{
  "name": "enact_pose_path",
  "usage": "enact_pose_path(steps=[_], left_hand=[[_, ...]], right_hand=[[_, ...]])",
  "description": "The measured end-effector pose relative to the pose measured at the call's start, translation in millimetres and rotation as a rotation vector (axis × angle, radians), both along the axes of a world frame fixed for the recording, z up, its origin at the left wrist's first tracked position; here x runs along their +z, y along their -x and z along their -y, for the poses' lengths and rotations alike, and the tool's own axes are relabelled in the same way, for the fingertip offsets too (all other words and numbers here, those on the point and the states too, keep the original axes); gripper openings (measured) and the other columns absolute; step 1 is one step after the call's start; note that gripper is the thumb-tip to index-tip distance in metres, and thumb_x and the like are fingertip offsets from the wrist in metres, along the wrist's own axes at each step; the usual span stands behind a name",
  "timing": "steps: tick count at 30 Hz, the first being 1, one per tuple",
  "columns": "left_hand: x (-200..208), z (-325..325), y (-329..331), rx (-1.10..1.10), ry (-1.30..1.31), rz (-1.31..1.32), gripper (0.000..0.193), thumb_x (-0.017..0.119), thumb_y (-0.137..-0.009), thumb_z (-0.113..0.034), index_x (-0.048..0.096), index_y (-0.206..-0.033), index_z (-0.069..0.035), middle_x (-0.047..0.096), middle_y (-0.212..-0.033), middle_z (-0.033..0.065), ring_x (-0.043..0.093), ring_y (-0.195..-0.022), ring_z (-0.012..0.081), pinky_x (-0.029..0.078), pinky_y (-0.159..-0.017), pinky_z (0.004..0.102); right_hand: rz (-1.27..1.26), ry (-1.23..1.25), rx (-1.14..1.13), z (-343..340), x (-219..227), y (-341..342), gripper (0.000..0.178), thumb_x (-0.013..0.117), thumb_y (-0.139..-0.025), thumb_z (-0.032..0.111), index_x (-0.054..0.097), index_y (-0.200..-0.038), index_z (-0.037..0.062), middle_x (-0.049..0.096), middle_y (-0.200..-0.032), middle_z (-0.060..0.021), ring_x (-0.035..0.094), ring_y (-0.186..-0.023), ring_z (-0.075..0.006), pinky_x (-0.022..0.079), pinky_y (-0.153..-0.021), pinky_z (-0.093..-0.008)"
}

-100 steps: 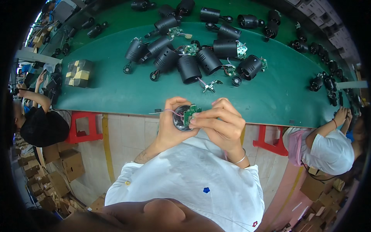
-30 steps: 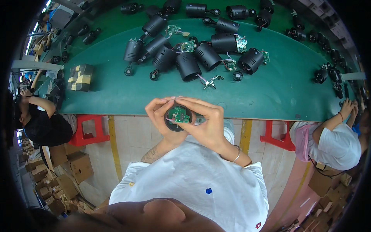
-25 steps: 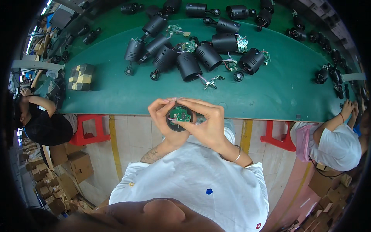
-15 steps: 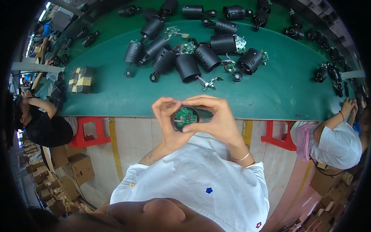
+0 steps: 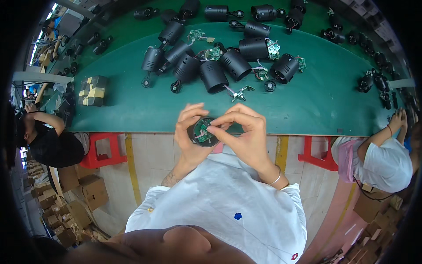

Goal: Assembling electronic components by inserting circuit boards into black plastic housings.

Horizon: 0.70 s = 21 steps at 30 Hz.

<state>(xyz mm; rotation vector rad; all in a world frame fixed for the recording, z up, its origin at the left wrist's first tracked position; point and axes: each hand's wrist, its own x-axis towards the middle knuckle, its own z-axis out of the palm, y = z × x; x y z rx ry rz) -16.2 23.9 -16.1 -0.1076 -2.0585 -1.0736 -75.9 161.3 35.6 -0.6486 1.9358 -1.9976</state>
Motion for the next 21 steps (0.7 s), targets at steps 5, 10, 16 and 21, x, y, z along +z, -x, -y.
enact_pose_path(steps=[5,10,16,21], left_hand=[[-2.0,-0.6,-3.2,-0.112,-0.115,0.045,0.069,0.087,-0.061,-0.009,0.042,-0.114,-0.011,0.064,-0.108,0.0117,0.060,-0.098,0.0285,0.052,-0.081,0.0404],[-0.5,2.2,1.6,-0.097,-0.046,-0.012,0.066,0.085,-0.060,-0.007,0.047,-0.114,-0.008,0.064,-0.106,0.0122,0.060,-0.095,0.0280,0.051,-0.081,0.0395],[2.0,8.3,0.2,-0.060,0.072,0.059,0.055,0.082,-0.062,-0.013,0.058,-0.111,-0.003,0.064,-0.107,0.0104,0.059,-0.096,0.0268,0.049,-0.082,0.0390],[1.7,16.4,-1.7,-0.129,0.089,0.080,0.051,0.081,-0.063,-0.016,0.065,-0.109,-0.002,0.063,-0.104,0.0098,0.057,-0.092,0.0250,0.048,-0.081,0.0382]], right_hand=[[-0.055,-0.058,-0.002,-1.1,-1.1,4.3,0.017,0.079,-0.067,0.000,0.076,-0.084,0.0042,0.053,-0.073,0.0007,0.047,-0.067,-0.0086,0.039,-0.060,-0.0200],[0.004,-0.100,-0.023,0.1,4.2,3.7,0.017,0.079,-0.067,0.000,0.076,-0.083,0.0053,0.049,-0.070,0.0022,0.043,-0.065,-0.0081,0.036,-0.058,-0.0194],[0.059,-0.111,0.048,-4.5,2.0,9.2,0.016,0.079,-0.066,0.001,0.076,-0.082,0.0051,0.050,-0.070,0.0023,0.043,-0.065,-0.0079,0.035,-0.058,-0.0195],[0.051,-0.139,0.123,-5.3,3.8,11.7,0.016,0.078,-0.065,0.001,0.077,-0.081,0.0056,0.050,-0.068,0.0025,0.043,-0.064,-0.0080,0.035,-0.056,-0.0202]])
